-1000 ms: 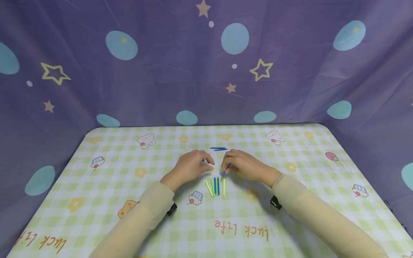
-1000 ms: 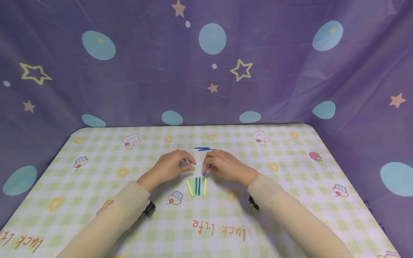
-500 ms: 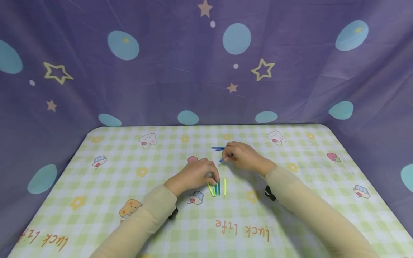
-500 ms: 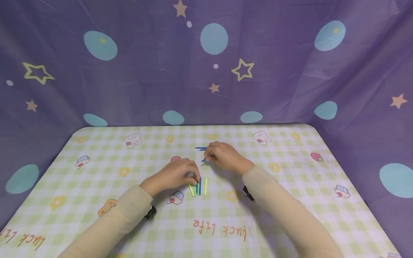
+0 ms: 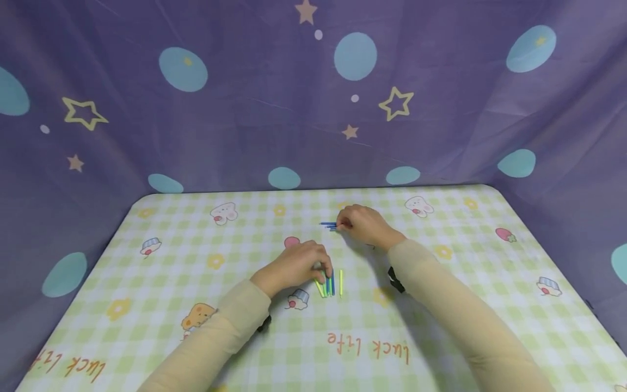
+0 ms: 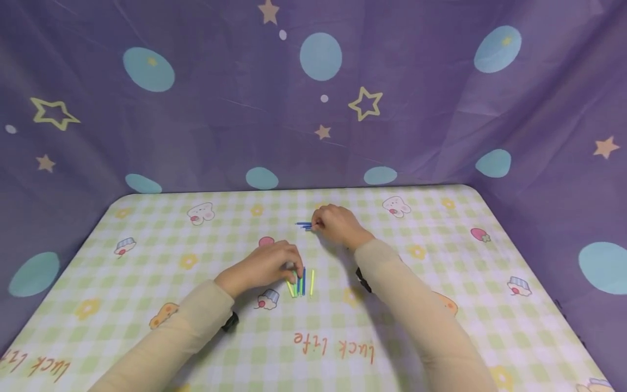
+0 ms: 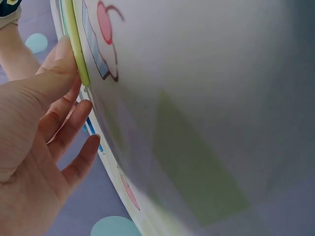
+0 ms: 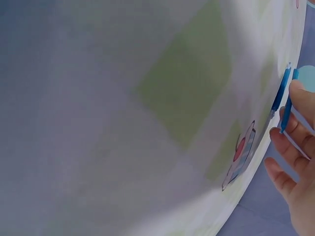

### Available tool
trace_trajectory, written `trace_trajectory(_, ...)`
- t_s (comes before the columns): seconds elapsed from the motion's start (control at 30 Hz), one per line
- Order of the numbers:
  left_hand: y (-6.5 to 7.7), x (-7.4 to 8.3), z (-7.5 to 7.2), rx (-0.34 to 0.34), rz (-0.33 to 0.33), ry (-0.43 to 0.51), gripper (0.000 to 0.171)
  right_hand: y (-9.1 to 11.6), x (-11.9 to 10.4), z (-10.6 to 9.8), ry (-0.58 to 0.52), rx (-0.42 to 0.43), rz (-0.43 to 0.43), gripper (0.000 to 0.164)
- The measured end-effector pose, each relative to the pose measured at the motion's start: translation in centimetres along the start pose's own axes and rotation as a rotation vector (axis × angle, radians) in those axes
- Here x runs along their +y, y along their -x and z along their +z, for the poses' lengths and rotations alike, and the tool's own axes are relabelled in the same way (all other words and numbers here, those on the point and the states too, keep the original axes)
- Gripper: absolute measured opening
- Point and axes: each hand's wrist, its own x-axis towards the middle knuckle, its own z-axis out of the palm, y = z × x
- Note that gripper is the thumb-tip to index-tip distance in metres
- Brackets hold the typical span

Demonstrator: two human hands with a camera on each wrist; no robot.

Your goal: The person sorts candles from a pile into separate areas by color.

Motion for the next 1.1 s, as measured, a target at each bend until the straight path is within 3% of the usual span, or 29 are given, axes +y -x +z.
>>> trace_trajectory(0.3, -0.1, -0.2, 0.0, -0.014, 0.013, -0.003, 0.017, -0.8, -0.2, 0.1, 0.017, -0.054, 0.056, 0.008)
trace_trajectory(0.57, -0.4, -0.2, 0.2, -0.015, 0.007, -0.006, 0.01, -1.1, -0.1, 0.2, 0.071, -0.072, 0.047, 0.009)
trace_trajectory(0.87, -0.8, 0.0, -0.2, -0.075, 0.018, -0.035, 0.009, -0.9, -0.2, -0.1, 0.072, -0.037, 0.03, 0.007)
trace_trajectory(1.1, -1.1, 0.2, -0.7, -0.124, 0.024, -0.024, 0.01, 0.1, -0.4, -0.3, 0.059, 0.029, -0.05, 0.009)
